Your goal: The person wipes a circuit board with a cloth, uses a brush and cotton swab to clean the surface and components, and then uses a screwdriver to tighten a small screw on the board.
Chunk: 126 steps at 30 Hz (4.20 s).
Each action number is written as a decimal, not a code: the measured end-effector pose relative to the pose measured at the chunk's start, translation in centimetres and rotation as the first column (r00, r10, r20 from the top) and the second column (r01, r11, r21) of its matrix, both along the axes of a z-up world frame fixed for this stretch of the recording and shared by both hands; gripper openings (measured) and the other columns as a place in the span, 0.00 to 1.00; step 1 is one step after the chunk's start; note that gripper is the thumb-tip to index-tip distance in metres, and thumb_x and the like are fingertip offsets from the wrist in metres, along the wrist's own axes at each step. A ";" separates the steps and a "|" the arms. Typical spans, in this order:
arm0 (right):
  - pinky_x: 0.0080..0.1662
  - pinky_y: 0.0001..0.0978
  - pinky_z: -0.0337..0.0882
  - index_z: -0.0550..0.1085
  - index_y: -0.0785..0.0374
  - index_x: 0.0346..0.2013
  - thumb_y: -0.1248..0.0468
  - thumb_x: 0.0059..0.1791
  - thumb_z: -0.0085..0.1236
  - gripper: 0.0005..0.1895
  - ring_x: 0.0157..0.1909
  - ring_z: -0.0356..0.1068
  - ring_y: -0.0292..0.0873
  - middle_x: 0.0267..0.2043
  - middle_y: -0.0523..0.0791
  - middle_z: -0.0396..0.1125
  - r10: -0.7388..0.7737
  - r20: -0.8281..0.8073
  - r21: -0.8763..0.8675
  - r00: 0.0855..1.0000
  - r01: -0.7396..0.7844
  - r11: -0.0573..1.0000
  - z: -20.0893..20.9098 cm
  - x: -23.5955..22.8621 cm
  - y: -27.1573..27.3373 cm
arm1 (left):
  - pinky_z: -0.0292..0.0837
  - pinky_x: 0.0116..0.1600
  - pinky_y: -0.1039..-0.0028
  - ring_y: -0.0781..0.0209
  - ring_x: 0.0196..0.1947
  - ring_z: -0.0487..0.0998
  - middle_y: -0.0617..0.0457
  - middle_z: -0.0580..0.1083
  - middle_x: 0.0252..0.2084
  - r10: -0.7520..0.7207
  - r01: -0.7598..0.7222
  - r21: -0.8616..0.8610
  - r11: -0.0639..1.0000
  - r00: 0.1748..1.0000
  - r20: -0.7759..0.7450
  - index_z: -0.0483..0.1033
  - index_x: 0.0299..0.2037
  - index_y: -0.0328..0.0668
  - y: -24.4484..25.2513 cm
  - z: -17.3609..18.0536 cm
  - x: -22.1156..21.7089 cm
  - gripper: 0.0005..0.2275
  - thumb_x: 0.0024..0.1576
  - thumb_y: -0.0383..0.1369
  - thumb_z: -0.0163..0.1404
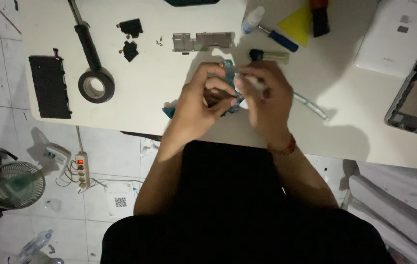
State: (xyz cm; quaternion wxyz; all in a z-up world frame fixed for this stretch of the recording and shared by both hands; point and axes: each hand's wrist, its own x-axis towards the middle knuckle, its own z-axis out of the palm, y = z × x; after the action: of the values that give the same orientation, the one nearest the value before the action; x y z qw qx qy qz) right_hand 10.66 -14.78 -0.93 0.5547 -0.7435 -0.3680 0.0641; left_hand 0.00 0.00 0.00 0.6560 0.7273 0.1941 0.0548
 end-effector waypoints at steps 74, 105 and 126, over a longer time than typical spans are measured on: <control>0.49 0.29 0.74 0.77 0.63 0.51 0.67 0.58 0.59 0.07 0.49 0.73 0.38 0.49 0.48 0.73 0.112 -0.261 -0.065 0.959 -0.134 0.989 -0.6 0.3 -1.1 | 0.71 0.34 0.77 0.69 0.31 0.74 0.53 0.78 0.36 0.576 -0.453 -0.516 0.727 0.812 0.100 0.73 0.45 0.35 0.5 -3.1 -1.6 0.05 0.62 0.24 0.56; 0.45 0.30 0.74 0.70 0.65 0.59 0.60 0.52 0.61 0.23 0.43 0.76 0.39 0.42 0.47 0.75 0.279 -0.341 -0.183 0.898 -0.355 0.917 3.1 -2.6 -1.4 | 0.72 0.42 0.68 0.56 0.36 0.75 0.43 0.76 0.40 0.799 -0.439 -0.786 0.435 0.591 0.112 0.68 0.63 0.30 -2.8 -2.3 -1.5 0.26 0.74 0.48 0.28; 0.37 0.27 0.73 0.68 0.69 0.59 0.71 0.61 0.50 0.11 0.35 0.71 0.35 0.42 0.49 0.73 0.074 -0.489 0.097 0.869 -0.030 0.995 -0.1 1.4 -1.4 | 0.67 0.27 0.80 0.73 0.22 0.73 0.55 0.76 0.24 0.415 -0.431 0.204 0.879 0.902 0.114 0.77 0.45 0.32 1.6 -2.5 -7.7 0.05 0.66 0.28 0.52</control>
State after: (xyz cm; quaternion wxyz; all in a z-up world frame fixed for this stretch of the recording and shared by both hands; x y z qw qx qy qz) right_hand 12.10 -16.22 -1.01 0.6596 -0.6679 -0.2369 0.2502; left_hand -7.70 1.65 -2.53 0.5478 0.7345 0.3188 0.2425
